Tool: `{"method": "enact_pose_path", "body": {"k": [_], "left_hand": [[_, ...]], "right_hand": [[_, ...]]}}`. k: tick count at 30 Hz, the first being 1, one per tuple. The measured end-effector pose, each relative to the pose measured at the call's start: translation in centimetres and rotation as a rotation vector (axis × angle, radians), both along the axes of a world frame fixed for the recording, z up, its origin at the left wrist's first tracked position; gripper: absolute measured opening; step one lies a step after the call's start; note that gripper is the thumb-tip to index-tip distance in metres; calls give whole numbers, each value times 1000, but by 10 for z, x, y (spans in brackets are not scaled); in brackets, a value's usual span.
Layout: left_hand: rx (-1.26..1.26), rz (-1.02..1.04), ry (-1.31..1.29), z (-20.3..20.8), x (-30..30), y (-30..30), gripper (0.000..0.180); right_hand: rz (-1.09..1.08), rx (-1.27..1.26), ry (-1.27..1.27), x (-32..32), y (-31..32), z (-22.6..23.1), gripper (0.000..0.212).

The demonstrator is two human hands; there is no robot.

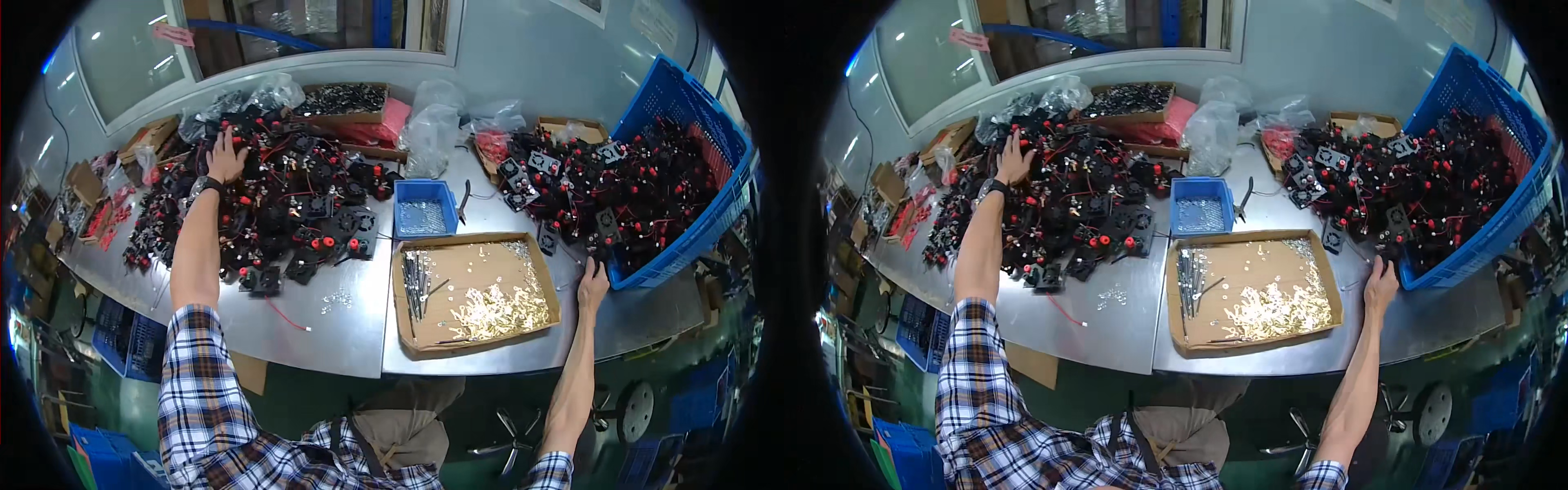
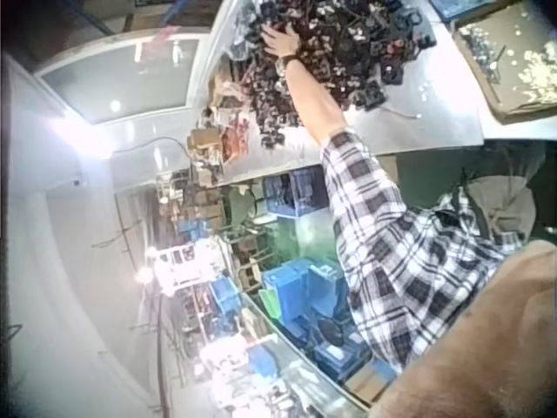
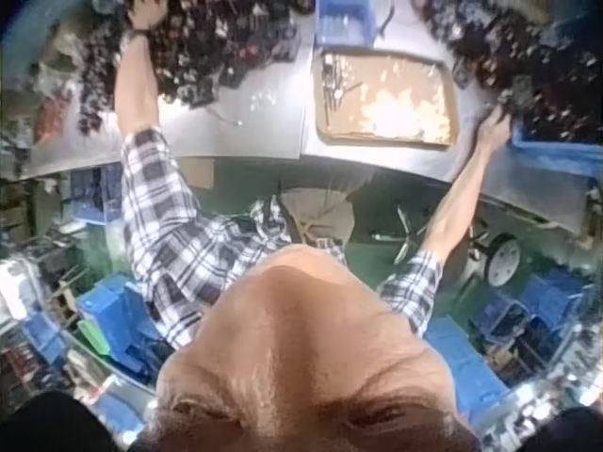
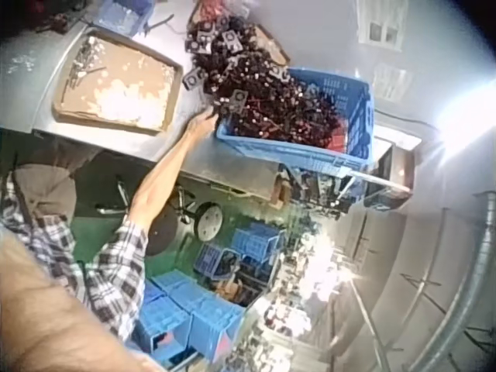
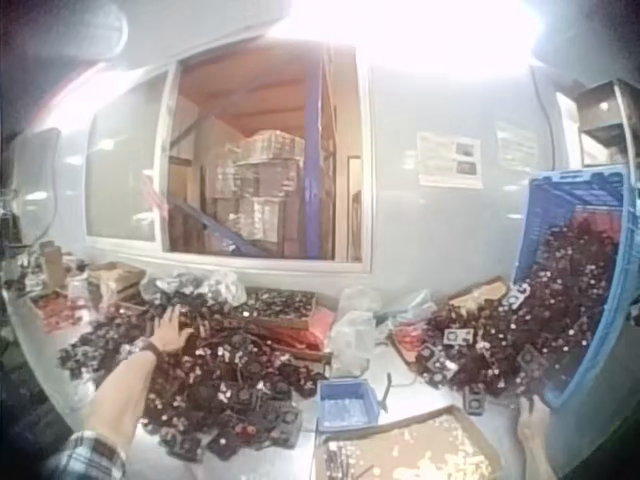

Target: Assembling small electronic device components by hand at a factory workbench.

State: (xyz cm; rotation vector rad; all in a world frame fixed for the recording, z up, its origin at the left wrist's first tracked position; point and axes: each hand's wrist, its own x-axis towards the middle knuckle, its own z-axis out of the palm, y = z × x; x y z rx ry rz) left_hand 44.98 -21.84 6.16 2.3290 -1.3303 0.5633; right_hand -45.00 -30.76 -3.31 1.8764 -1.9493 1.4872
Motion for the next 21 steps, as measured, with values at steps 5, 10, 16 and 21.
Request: {"method": "enact_pose_path", "body": {"k": [5,10,16,21], "left_hand": [[20,-96,-97,32,4,39,75],[-490,-379,223,47,-146,91,47],[-112,-1165,1241,-11,-398,221,48],[-281,-940,1956,-34,-466,266,58]], "right_hand": [[11,-219,-233,4,37,9,47],[14,-166,-609,43,136,49,38],[778,547,-559,224,293,82,23],[1224,749,-434,286,333,76,39]]}}
